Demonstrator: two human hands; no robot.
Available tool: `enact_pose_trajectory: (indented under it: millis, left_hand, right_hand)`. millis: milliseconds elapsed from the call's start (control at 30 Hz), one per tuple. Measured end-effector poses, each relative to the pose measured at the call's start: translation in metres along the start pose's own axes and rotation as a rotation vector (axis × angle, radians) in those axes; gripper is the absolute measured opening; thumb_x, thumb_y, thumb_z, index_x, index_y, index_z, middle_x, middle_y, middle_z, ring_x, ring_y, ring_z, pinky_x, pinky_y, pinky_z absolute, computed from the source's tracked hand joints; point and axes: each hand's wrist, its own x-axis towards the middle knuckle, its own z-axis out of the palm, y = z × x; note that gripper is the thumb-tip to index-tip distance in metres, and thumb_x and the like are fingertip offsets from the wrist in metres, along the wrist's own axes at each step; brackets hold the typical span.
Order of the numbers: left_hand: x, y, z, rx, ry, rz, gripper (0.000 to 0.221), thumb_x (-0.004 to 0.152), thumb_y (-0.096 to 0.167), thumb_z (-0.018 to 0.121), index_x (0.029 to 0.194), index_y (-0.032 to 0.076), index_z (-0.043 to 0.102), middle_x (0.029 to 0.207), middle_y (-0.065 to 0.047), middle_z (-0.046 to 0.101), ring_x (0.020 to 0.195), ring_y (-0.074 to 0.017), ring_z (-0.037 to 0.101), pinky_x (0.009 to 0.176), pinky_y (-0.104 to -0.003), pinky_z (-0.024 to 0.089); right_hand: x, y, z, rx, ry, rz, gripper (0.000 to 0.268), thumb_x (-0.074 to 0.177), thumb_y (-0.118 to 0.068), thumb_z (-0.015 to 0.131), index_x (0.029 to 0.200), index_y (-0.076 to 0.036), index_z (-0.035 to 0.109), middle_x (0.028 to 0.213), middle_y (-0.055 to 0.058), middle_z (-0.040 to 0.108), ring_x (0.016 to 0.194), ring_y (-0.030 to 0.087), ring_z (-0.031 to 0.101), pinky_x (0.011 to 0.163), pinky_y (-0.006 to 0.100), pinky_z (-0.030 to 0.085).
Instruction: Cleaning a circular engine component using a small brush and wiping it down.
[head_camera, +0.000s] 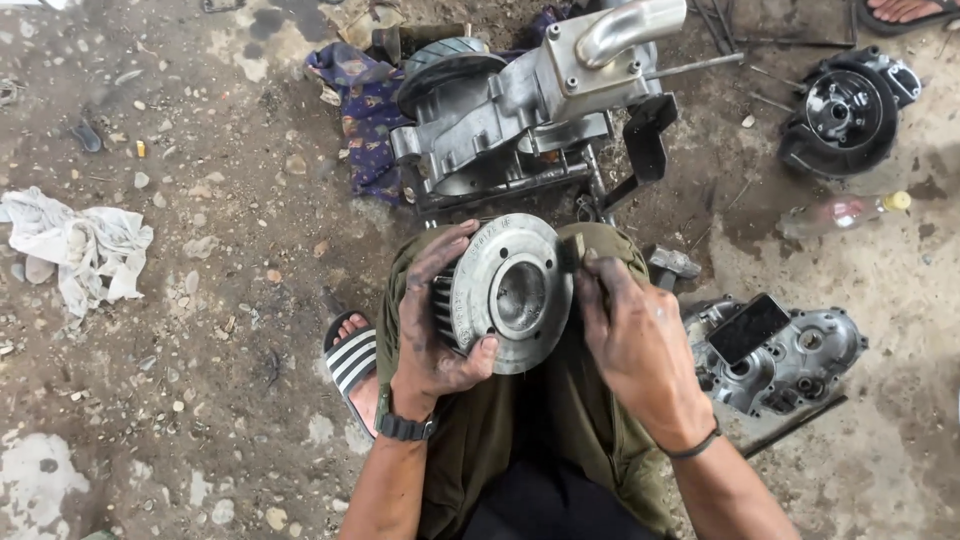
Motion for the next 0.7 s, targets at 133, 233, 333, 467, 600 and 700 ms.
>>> enact_pose_trajectory:
  millis: [133,233,333,467,600,700]
  left_hand:
    - [0.001,-0.002,-0.003,-0.033,0.011,-0.008,0.076,0.077,0.035,0.071,0.139,-0.002,0.049,0.140,-0.028,0.057,0.132,-0.0452,0.054,0.111,-0.056,0.043]
    - [-0.003,-0.011,-0.003,-0.078,0.008,-0.019,0.076,0.076,0.035,0.071,0.139,-0.002,0.048,0.139,-0.029,0.057,0.130,-0.0448,0.054,0.111,-0.057,0.044]
    - [-0.001,-0.008,-0.004,-0.108,-0.016,-0.041,0.077,0.077,0.038,0.071,0.139,-0.002,0.047,0.140,-0.029,0.056,0.132,-0.0438,0.053,0.113,-0.055,0.043]
    - [-0.002,-0.015,-0.009,-0.124,-0.009,-0.068,0.078,0.082,0.044,0.071,0.139,-0.003,0.047,0.142,-0.028,0.055,0.135,-0.0415,0.051,0.113,-0.051,0.041]
    - [0.008,-0.006,-0.003,-0.179,0.013,-0.083,0.078,0.083,0.045,0.069,0.141,-0.002,0.046,0.143,-0.028,0.054,0.136,-0.0395,0.051,0.115,-0.051,0.041]
    - [0.007,-0.008,-0.002,-0.184,0.005,-0.086,0.079,0.083,0.047,0.069,0.140,-0.003,0.047,0.142,-0.029,0.054,0.136,-0.0405,0.051,0.114,-0.051,0.041]
  right_hand:
    - [-0.013,-0.004,-0.007,-0.030,-0.019,-0.020,0.026,0.101,-0.024,0.052,0.112,-0.006,0.068,0.093,0.026,0.075,0.080,0.043,0.076,0.077,0.052,0.061]
    - [-0.014,0.015,-0.006,-0.013,-0.056,0.014,0.029,0.101,-0.027,0.050,0.115,-0.009,0.069,0.096,0.023,0.076,0.077,0.038,0.078,0.080,0.048,0.063]
    - [0.011,0.028,0.000,-0.075,0.072,-0.222,0.026,0.101,-0.029,0.056,0.113,-0.011,0.069,0.097,0.021,0.074,0.080,0.041,0.074,0.072,0.050,0.060]
    - [0.035,0.001,-0.016,-0.263,0.126,-0.429,0.018,0.100,-0.029,0.058,0.108,-0.018,0.071,0.095,0.010,0.075,0.078,0.029,0.076,0.071,0.040,0.061]
    - [0.031,0.012,-0.021,-0.360,0.189,-0.390,0.014,0.091,-0.026,0.065,0.103,-0.021,0.067,0.091,0.006,0.071,0.090,0.034,0.072,0.071,0.049,0.059]
    - [0.035,0.007,-0.008,-0.298,0.288,-0.422,0.010,0.095,-0.021,0.066,0.102,-0.016,0.071,0.090,0.011,0.071,0.091,0.037,0.073,0.073,0.048,0.059]
